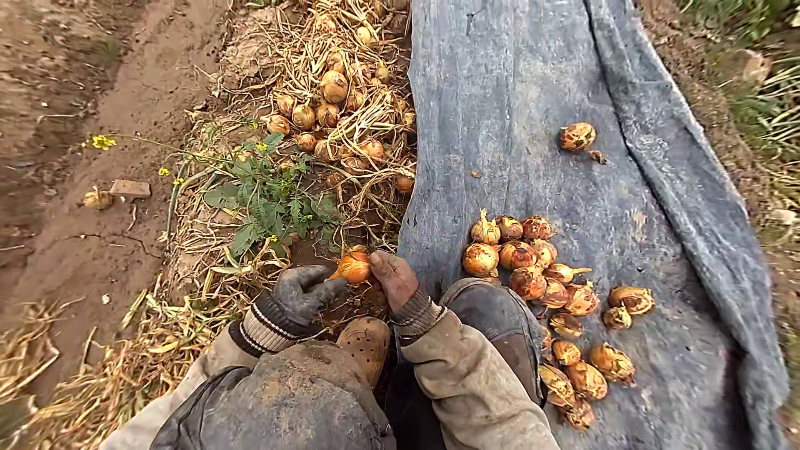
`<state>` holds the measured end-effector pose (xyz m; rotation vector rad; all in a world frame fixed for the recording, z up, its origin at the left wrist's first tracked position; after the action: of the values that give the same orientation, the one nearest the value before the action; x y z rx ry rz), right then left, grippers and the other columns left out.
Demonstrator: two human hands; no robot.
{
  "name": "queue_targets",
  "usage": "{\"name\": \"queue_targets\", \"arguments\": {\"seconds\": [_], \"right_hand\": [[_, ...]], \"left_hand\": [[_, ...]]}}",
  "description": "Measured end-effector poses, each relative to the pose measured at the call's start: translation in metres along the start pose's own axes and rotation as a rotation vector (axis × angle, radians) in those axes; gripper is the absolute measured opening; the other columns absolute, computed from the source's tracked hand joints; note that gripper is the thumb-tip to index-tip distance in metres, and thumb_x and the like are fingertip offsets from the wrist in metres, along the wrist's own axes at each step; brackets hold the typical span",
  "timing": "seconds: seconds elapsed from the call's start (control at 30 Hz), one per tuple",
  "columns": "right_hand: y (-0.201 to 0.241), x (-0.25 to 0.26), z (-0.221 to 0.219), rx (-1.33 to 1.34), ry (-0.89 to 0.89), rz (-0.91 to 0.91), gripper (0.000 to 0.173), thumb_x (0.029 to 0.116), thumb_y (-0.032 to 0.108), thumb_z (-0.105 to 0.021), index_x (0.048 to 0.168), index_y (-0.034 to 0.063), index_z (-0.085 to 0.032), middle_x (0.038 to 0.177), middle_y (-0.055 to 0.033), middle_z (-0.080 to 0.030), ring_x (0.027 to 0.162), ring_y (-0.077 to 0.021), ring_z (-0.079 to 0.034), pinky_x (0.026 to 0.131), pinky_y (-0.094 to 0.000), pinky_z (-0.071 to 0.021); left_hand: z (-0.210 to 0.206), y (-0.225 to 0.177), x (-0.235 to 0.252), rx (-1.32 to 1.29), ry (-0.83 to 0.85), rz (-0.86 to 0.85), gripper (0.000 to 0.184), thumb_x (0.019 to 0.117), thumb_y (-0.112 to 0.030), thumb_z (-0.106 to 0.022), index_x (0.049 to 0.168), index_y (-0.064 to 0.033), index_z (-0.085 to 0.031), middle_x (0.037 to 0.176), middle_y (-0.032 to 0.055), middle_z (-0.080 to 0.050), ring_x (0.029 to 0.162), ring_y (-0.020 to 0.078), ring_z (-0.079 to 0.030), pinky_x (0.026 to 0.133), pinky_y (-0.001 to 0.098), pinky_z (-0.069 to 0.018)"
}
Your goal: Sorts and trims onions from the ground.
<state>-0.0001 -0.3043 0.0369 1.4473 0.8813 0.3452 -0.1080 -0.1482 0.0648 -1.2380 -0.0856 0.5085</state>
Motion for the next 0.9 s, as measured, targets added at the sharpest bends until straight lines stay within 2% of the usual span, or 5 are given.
{"name": "queue_targets", "arguments": {"seconds": [0.1, 0.2, 0.33, 0.63, 0.9], "right_hand": [[-0.028, 0.008, 0.013, -0.100, -0.101, -0.309, 0.058, 0.1085, 0.055, -0.034, 0.097, 0.0040, -0.060, 0.064, -0.0029, -0.048, 0.047, -0.0138, -0.045, 0.047, -0.0341, -0.0450], [-0.052, 0.015, 0.009, -0.230, 0.043, -0.424, 0.078, 0.1051, 0.066, -0.020, 0.109, 0.0018, -0.064, 0.075, -0.0078, -0.055, 0.062, -0.0198, -0.051, 0.062, -0.0427, -0.0485], [-0.041, 0.012, 0.026, 0.083, -0.212, -0.417, 0.071, 0.1063, 0.063, -0.024, 0.085, 0.0047, -0.058, 0.055, -0.0006, -0.045, 0.042, -0.0109, -0.042, 0.041, -0.0295, -0.0424], [0.000, 0.006, 0.132, 0.502, -0.768, -0.075, 0.066, 0.1047, 0.067, -0.014, 0.081, 0.0174, -0.051, 0.052, 0.0034, -0.047, 0.036, -0.0103, -0.045, 0.033, -0.0295, -0.0431], [-0.031, 0.021, 0.068, 0.226, -0.462, -0.333, 0.067, 0.1082, 0.059, -0.018, 0.088, 0.0081, -0.056, 0.052, 0.0008, -0.046, 0.038, -0.0099, -0.044, 0.039, -0.0273, -0.0434]], "left_hand": [[0.006, -0.011, 0.020, 0.187, -0.147, 0.045, 0.030, 0.1012, -0.039, -0.061, 0.093, -0.0125, -0.073, 0.073, -0.0001, -0.067, 0.061, 0.0108, -0.061, 0.059, 0.0349, -0.0531], [-0.022, -0.035, 0.044, 0.469, 0.191, -0.089, 0.031, 0.1062, -0.035, -0.052, 0.112, -0.0120, -0.073, 0.102, 0.0064, -0.073, 0.093, 0.0183, -0.071, 0.088, 0.0473, -0.0582], [-0.069, -0.056, 0.078, 0.856, 0.535, -0.174, 0.031, 0.1046, -0.044, -0.054, 0.112, -0.0240, -0.076, 0.108, 0.0007, -0.074, 0.100, 0.0190, -0.071, 0.090, 0.0505, -0.0557], [-0.017, 0.052, 0.248, 1.022, 0.061, 0.387, 0.074, 0.0962, -0.065, -0.055, 0.125, 0.0022, -0.064, 0.122, 0.0276, -0.067, 0.117, 0.0457, -0.064, 0.094, 0.0683, -0.0498], [0.016, 0.090, 0.245, 0.848, -0.144, 0.498, 0.048, 0.1001, -0.032, -0.057, 0.139, -0.0038, -0.054, 0.122, 0.0287, -0.066, 0.115, 0.0474, -0.065, 0.093, 0.0683, -0.0505]]}}
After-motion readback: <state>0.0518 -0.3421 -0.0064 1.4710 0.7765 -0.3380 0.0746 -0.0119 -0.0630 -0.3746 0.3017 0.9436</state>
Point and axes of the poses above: each hand's wrist, its own x-axis towards the middle knuckle, its own z-axis out of the back of the hand, y = z × x, the point moved 7 cm from there along x, towards the middle knuckle
